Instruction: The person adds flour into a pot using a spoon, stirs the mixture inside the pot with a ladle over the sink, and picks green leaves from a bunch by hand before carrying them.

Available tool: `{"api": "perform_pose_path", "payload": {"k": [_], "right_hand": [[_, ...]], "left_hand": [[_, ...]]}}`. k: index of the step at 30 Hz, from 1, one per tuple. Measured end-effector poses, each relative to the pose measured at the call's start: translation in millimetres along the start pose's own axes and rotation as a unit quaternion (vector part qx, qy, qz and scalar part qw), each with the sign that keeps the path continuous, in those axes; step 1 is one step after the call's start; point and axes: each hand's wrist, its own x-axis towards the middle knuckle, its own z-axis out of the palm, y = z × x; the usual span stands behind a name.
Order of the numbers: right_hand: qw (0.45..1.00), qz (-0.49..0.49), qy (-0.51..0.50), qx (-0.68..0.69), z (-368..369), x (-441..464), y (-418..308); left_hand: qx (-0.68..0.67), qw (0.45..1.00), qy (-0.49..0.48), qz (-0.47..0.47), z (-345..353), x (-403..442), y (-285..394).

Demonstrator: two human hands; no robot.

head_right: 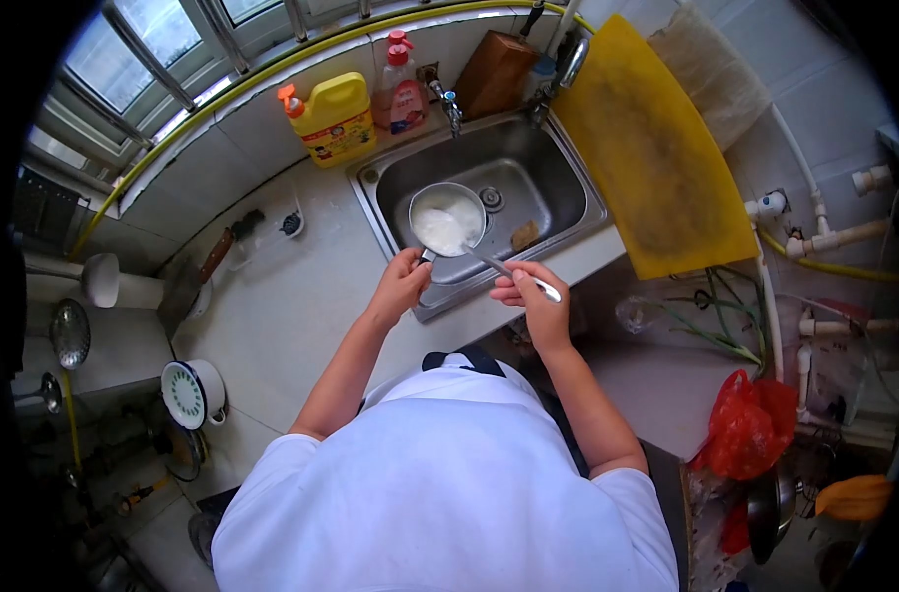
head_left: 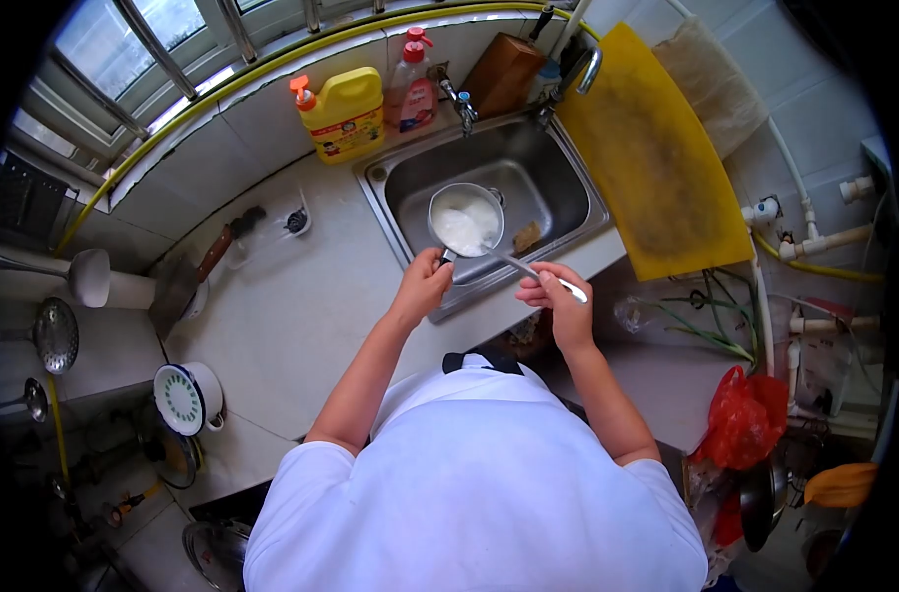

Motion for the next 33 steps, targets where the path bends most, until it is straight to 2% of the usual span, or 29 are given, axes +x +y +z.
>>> {"api": "perform_pose_path", "payload": {"k": [3,7,16,18,19,20,21,24,28,29,31,32,33], "right_hand": [[0.989,0.067,0.019,0.127,-3.1,1.4,0.0],[0.989,0.052,0.03,0.135,-1.6,-4.8,-1.9],[0.992,-0.124,0.023,0.008,0.7,-18.4,-18.1],[0.965,-0.249,0.003,-0.079,-0.4,-17.8,-18.5],[0.965,-0.249,0.003,-0.079,-1.7,-16.7,-19.9],[0.916,-0.349,-0.008,-0.2,-3.5,-14.6,-22.5],[0.841,-0.44,-0.018,-0.314,-4.4,-12.8,-24.2],[0.814,-0.467,-0.066,-0.339,-4.5,-6.2,-12.4],[0.788,-0.435,-0.083,-0.428,-2.8,-3.4,1.3],[0.788,-0.435,-0.083,-0.428,-0.7,-3.7,7.1],[0.856,-0.382,-0.052,-0.346,6.7,-6.7,16.8],[0.856,-0.381,-0.053,-0.345,11.1,-9.1,19.7],[0.953,-0.238,-0.014,-0.187,16.2,-11.7,21.2]], "left_hand": [[-0.003,1.0,-0.003,-0.005,-1.3,-4.1,1.1],[-0.006,1.0,-0.008,-0.027,-2.1,-11.4,8.3],[-0.033,0.999,-0.001,-0.03,-5.8,-9.6,13.1],[-0.037,0.999,-0.007,-0.031,-5.9,-9.4,14.2],[-0.038,0.999,-0.009,-0.031,-5.8,-9.6,14.9],[-0.038,0.999,-0.011,-0.032,-5.5,-9.7,15.5],[-0.038,0.999,-0.011,-0.031,-5.2,-9.8,15.8],[-0.03,0.999,-0.009,-0.028,-3.9,-11.1,17.5],[-0.031,0.999,-0.013,-0.017,-1.5,-13.5,18.9],[-0.035,0.999,-0.014,-0.007,-0.8,-13.8,18.4],[-0.028,1.0,-0.011,-0.002,1.2,-12.7,18.7],[-0.021,1.0,-0.01,0.001,1.6,-12.4,18.7],[-0.021,1.0,-0.01,0.0,1.3,-11.6,17.5]]}}
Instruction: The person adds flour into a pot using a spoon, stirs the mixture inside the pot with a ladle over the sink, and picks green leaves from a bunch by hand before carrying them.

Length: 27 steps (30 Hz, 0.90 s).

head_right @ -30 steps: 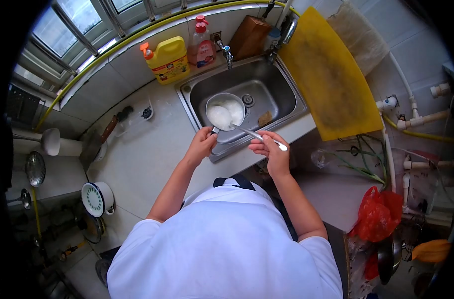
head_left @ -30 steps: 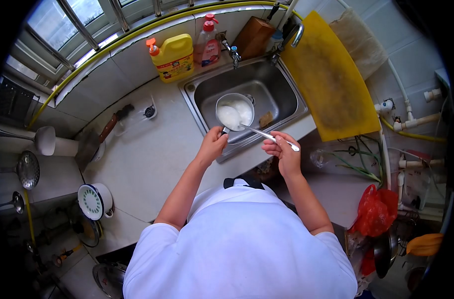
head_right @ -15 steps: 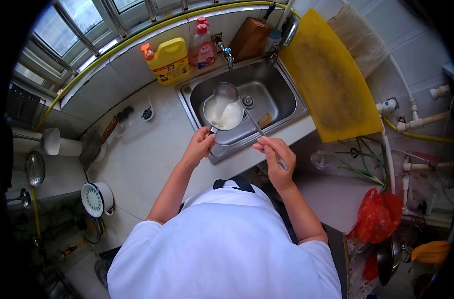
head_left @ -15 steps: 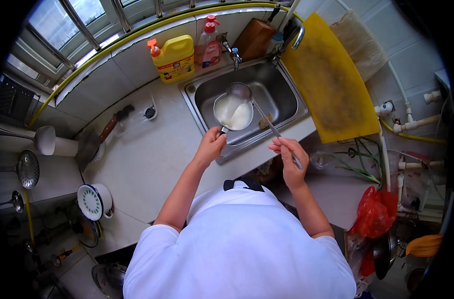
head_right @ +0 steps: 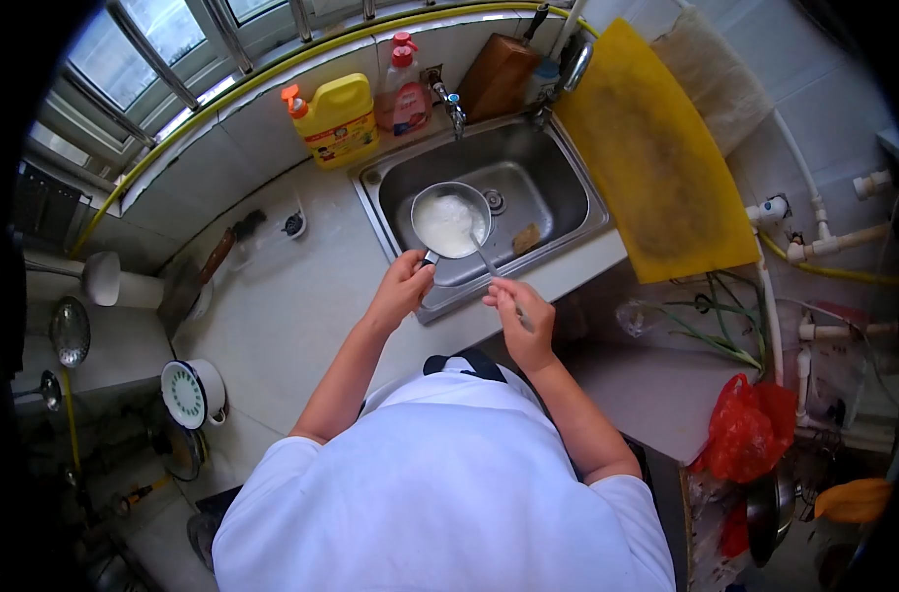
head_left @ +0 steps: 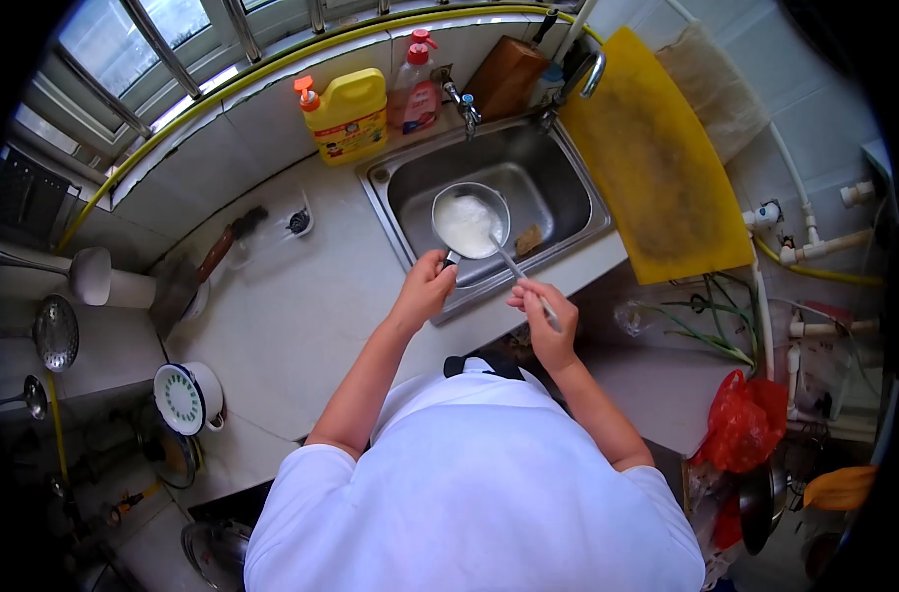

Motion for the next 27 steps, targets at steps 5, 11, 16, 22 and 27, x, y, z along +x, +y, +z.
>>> {"api": "perform_pose_path", "payload": {"k": [5,11,16,22,27], "right_hand": [[0.904,0.278,0.087,0.314,-7.6,10.7,-0.2],[0.944,0.209,0.086,0.24,-15.6,5.9,-20.4],[0.979,0.091,0.078,0.162,-24.8,6.6,-21.5],[0.957,-0.22,-0.068,-0.174,-35.5,20.3,-21.4],[0.927,-0.236,-0.122,-0.266,-29.7,19.9,-11.9]], "left_hand": [[0.006,1.0,0.003,-0.028,0.6,4.6,-3.4],[0.004,1.0,-0.011,-0.027,0.0,6.6,-6.0],[0.001,1.0,0.003,-0.029,1.0,6.8,-2.2],[0.003,1.0,0.004,-0.024,1.5,6.0,-3.1],[0.019,1.0,0.003,-0.005,2.2,3.3,-2.6]]}}
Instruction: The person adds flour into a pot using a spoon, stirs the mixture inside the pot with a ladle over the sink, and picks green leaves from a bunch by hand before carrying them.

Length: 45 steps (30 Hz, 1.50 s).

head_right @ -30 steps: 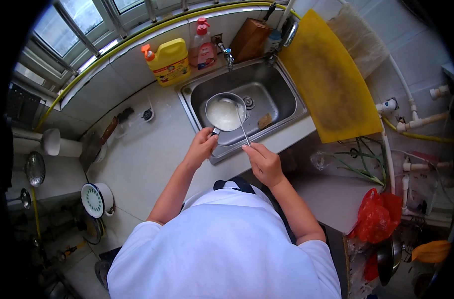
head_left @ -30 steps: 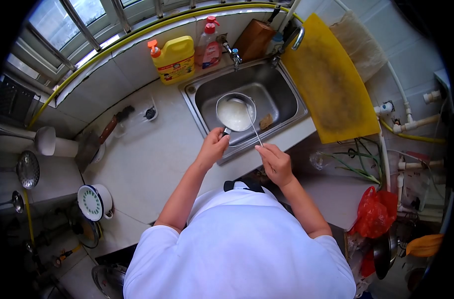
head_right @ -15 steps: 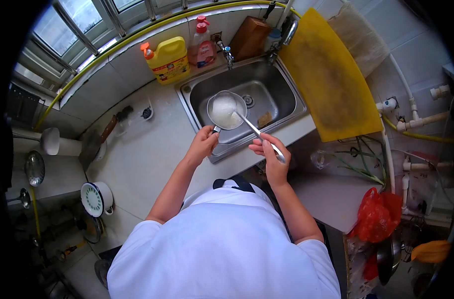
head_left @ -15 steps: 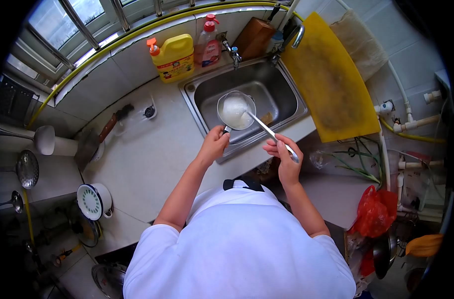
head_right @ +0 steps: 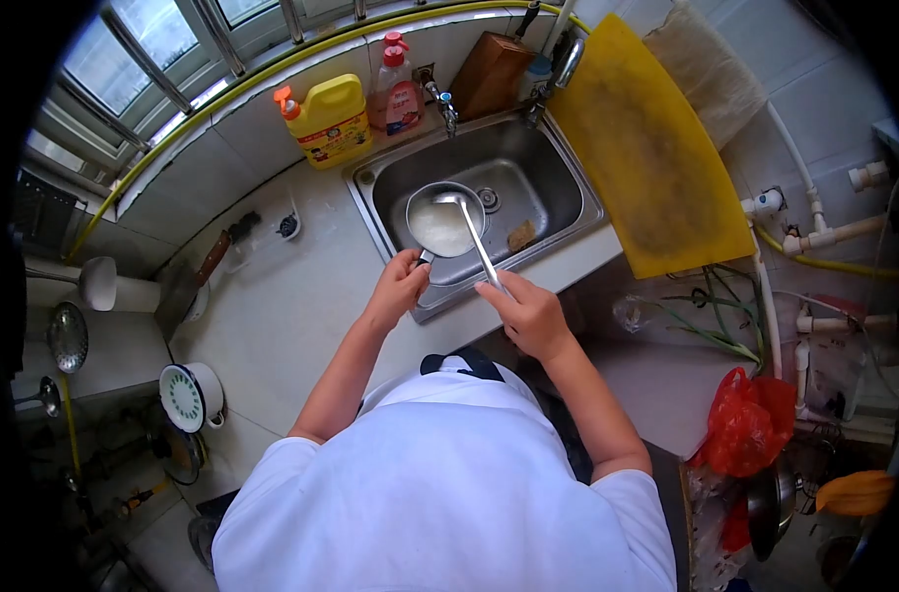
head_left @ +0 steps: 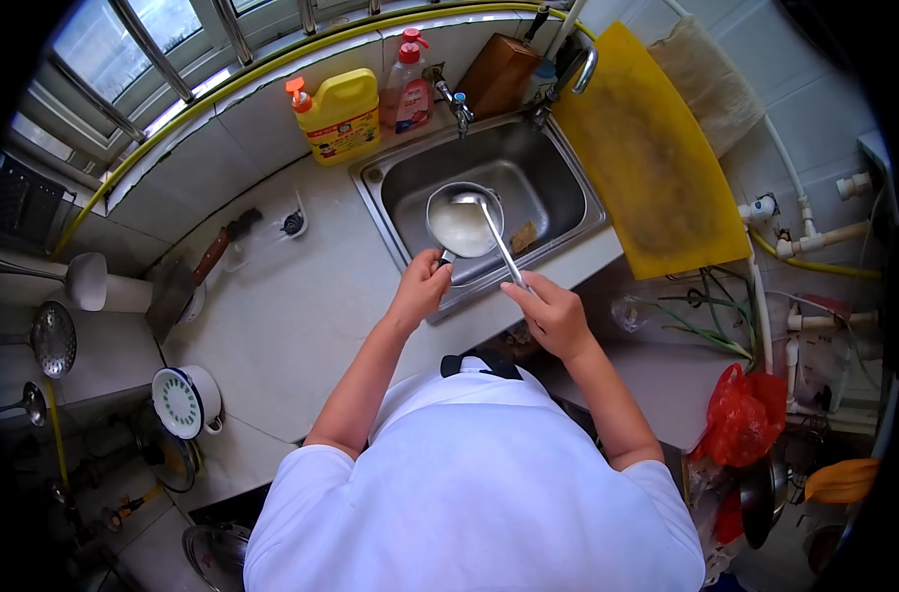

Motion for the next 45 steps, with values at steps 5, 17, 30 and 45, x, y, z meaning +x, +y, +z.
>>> {"api": "perform_pose_path", "payload": {"k": [5,17,30,45], "right_hand": [[0.975,0.167,0.039,0.138,13.1,-7.0,-5.0],[0.707,0.445,0.169,0.523,3.0,-0.5,-7.4],[0.982,0.074,0.129,0.117,-11.5,3.8,-7.8],[0.715,0.441,0.171,0.515,20.3,-6.4,-5.8]], "left_hand": [[-0.014,1.0,0.012,0.008,1.8,2.5,-4.4],[-0.015,1.0,-0.001,-0.014,-0.5,-1.6,-5.1],[-0.011,1.0,0.005,-0.011,-1.6,1.6,-0.4],[-0.012,1.0,0.0,-0.015,-0.9,2.5,-1.8]]}}
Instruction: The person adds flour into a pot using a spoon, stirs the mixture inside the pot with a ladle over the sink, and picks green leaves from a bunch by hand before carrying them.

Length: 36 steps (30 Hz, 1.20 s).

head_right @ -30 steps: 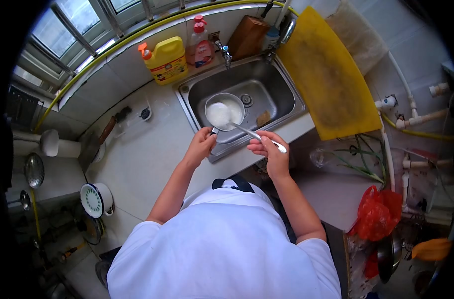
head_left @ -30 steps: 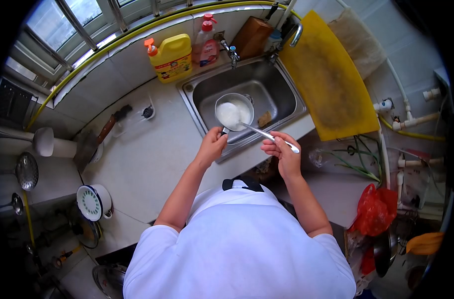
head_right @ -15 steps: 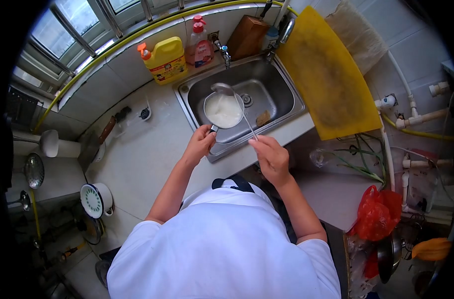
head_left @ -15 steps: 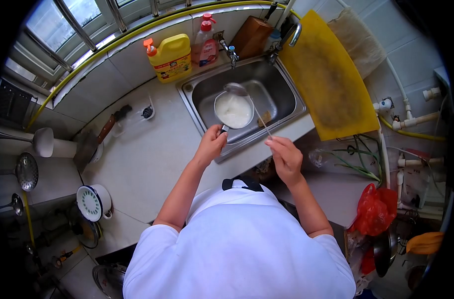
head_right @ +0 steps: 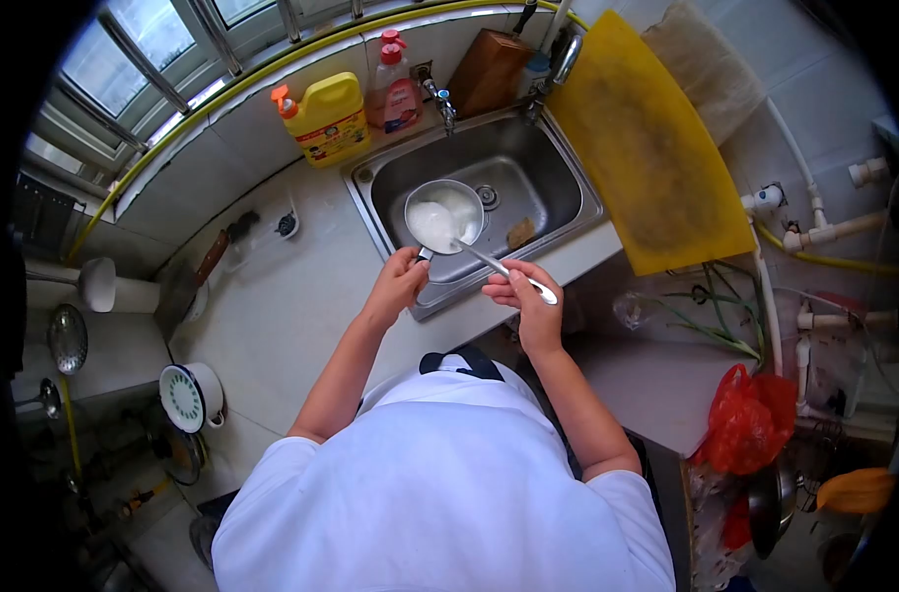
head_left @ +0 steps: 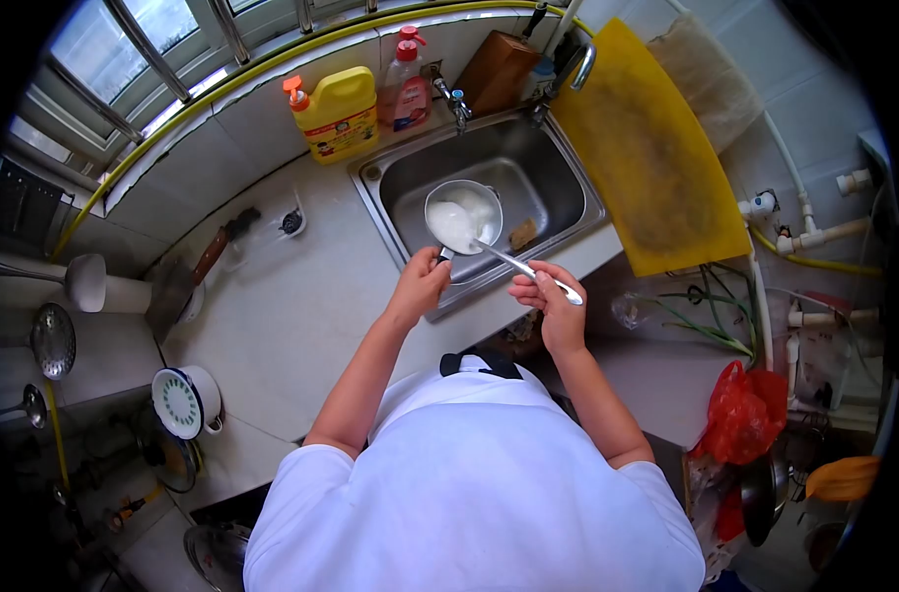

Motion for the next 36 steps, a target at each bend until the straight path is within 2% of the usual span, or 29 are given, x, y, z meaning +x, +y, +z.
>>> {"api": "perform_pose_path", "payload": {"k": [4,9,11,13,14,16,17,20,23,36], "right_hand": [[1.0,-0.004,0.001,0.007,2.4,-8.4,-9.0],[0.987,-0.125,-0.016,-0.095,1.6,-14.1,-26.5],[0.985,-0.136,-0.016,-0.101,-1.7,-14.0,-28.9],[0.959,-0.233,-0.047,-0.157,-2.3,-13.0,-34.8],[0.959,-0.233,-0.047,-0.157,-4.6,-12.4,-36.8],[0.912,-0.302,-0.093,-0.261,-8.5,-11.7,-40.5],[0.912,-0.302,-0.093,-0.261,-7.2,-13.4,-43.1],[0.858,-0.337,-0.166,-0.349,-0.5,-18.6,-49.6],[0.838,-0.325,-0.203,-0.389,0.6,-20.9,-44.2],[0.776,-0.384,-0.176,-0.468,4.0,-7.3,-31.3]], "left_hand": [[-0.004,1.0,-0.002,-0.004,-0.6,-1.9,1.1],[-0.008,1.0,0.003,-0.008,-1.8,-1.9,1.1],[0.001,1.0,0.008,-0.003,-3.7,-0.6,-2.6],[-0.004,1.0,0.001,-0.003,-4.6,-0.8,-3.0],[-0.009,1.0,-0.006,-0.004,-4.7,-1.0,-3.6],[-0.013,1.0,-0.006,-0.005,-5.0,-1.2,-5.2],[-0.016,1.0,-0.005,-0.005,-5.1,-1.2,-5.6],[-0.014,1.0,-0.004,-0.005,-4.5,-3.0,-3.8],[-0.019,1.0,-0.003,-0.003,-2.9,-5.2,-1.3],[-0.016,1.0,-0.009,0.001,-4.1,-11.0,-0.9]]}}
